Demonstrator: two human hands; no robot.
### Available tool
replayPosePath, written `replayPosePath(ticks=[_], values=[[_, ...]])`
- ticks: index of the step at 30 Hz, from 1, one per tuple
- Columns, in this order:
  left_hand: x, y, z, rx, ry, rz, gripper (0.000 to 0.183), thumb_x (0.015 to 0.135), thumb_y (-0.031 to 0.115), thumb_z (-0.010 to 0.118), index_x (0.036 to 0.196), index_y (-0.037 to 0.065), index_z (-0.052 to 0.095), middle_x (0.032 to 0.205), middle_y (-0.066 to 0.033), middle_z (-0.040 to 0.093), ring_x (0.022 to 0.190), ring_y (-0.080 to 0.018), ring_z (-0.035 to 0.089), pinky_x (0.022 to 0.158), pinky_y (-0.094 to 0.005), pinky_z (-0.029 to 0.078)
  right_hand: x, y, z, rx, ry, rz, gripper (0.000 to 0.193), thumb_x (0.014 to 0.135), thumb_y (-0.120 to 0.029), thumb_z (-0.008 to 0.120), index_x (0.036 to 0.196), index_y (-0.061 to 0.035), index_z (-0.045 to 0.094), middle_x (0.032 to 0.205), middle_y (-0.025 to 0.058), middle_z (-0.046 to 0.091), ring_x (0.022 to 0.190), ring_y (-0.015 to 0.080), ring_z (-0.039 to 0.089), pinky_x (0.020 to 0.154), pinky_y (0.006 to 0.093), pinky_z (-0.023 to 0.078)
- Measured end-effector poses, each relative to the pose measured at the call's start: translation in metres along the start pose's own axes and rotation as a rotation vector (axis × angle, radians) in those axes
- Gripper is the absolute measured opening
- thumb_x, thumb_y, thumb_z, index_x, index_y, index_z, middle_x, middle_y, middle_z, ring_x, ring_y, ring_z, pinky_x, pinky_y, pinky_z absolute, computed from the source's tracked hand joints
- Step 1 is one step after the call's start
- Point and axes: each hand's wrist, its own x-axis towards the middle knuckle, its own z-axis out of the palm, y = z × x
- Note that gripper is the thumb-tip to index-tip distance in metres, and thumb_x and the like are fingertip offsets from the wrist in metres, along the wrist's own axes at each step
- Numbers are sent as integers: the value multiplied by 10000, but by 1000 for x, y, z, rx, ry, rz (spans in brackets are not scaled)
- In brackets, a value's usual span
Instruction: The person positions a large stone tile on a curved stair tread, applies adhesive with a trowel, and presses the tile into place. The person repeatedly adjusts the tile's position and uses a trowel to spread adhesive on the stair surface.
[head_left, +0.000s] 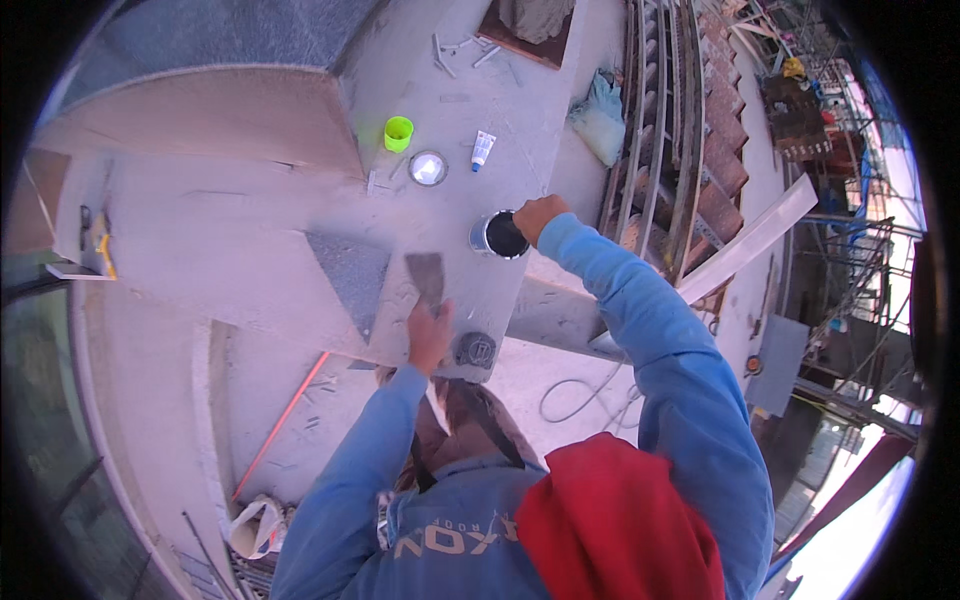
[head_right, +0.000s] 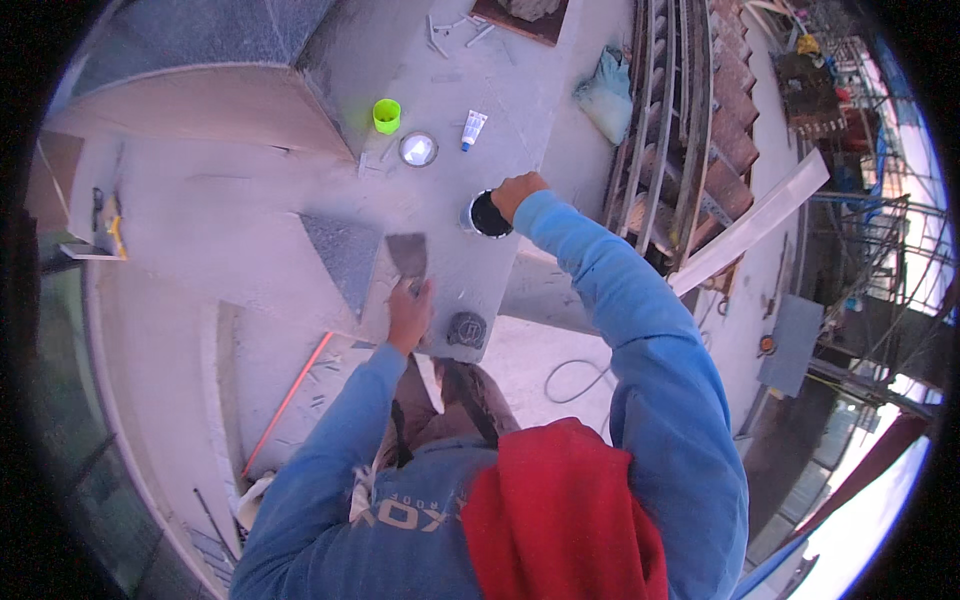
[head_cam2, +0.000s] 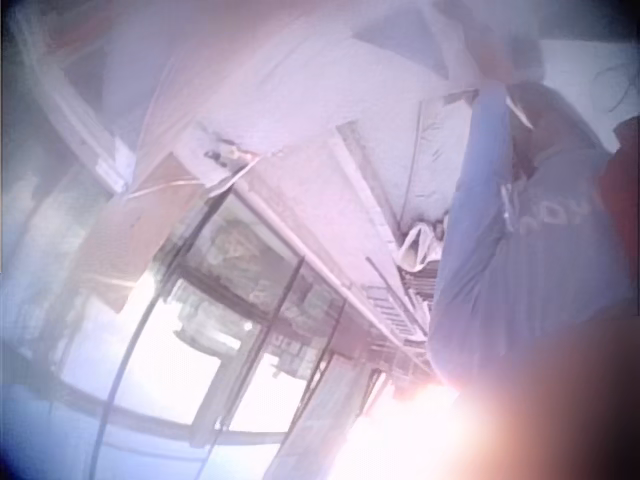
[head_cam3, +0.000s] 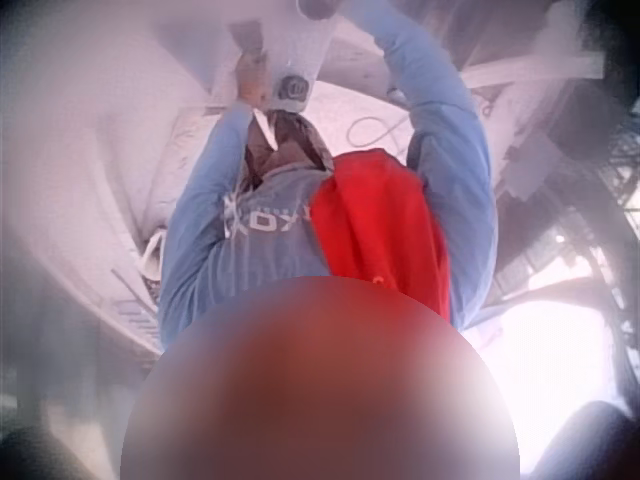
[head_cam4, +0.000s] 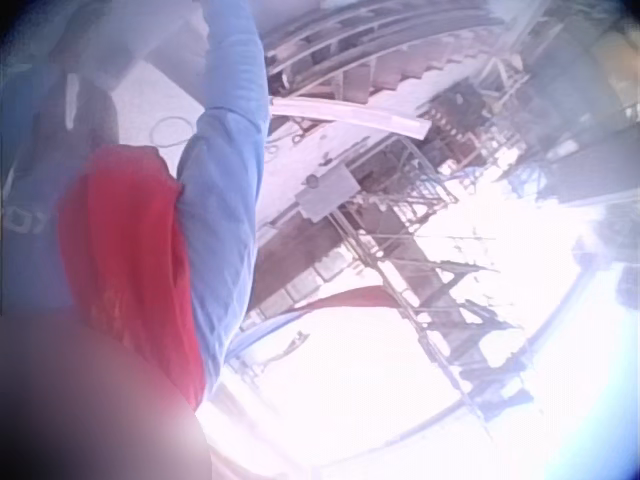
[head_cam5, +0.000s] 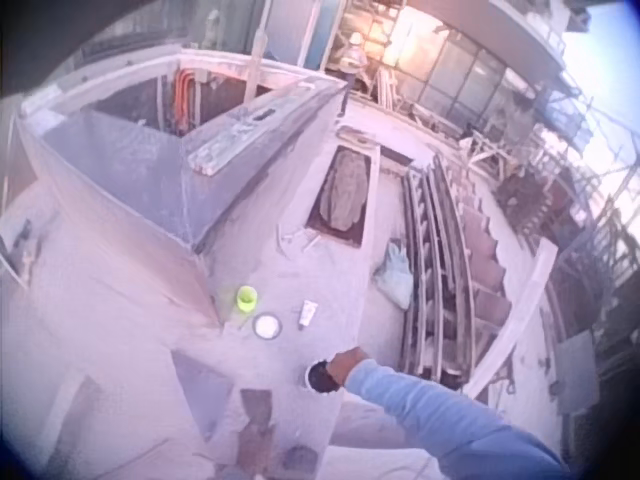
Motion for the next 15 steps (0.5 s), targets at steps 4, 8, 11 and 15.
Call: replayPosePath(ticks=[4,8,11,15], values=[[81,16,66,-286,-76,-105,322,931,242,711,1022,-44,596,772,-102,634,511,-171,602,447,-328,506,33,-8,0,-82,-118,-43,169,901,-200,616,916,-133,771,966,107,757,912,297,743,732,420,592],[101,25,86,-382,-32,-203,299,906,171,739,1061,-47,605,823,-145,660,523,-212,631,435,-335,514,44,-10,7,-76,-186,-86,161,874,-191,633,907,-112,769,969,128,753,909,306,741,741,428,593],[101,28,90,-394,-6,-224,335,907,169,740,1113,-58,605,866,-126,674,514,-193,630,443,-319,523,46,-12,10,14,-211,-76,162,825,-200,669,897,-89,763,935,152,747,902,334,735,768,446,587],[101,29,97,-393,-7,-273,328,908,183,742,1083,-55,599,869,-123,676,511,-195,637,430,-314,516,43,-13,16,175,-286,6,244,807,-234,687,987,-79,746,1004,178,734,965,350,716,833,462,575]])
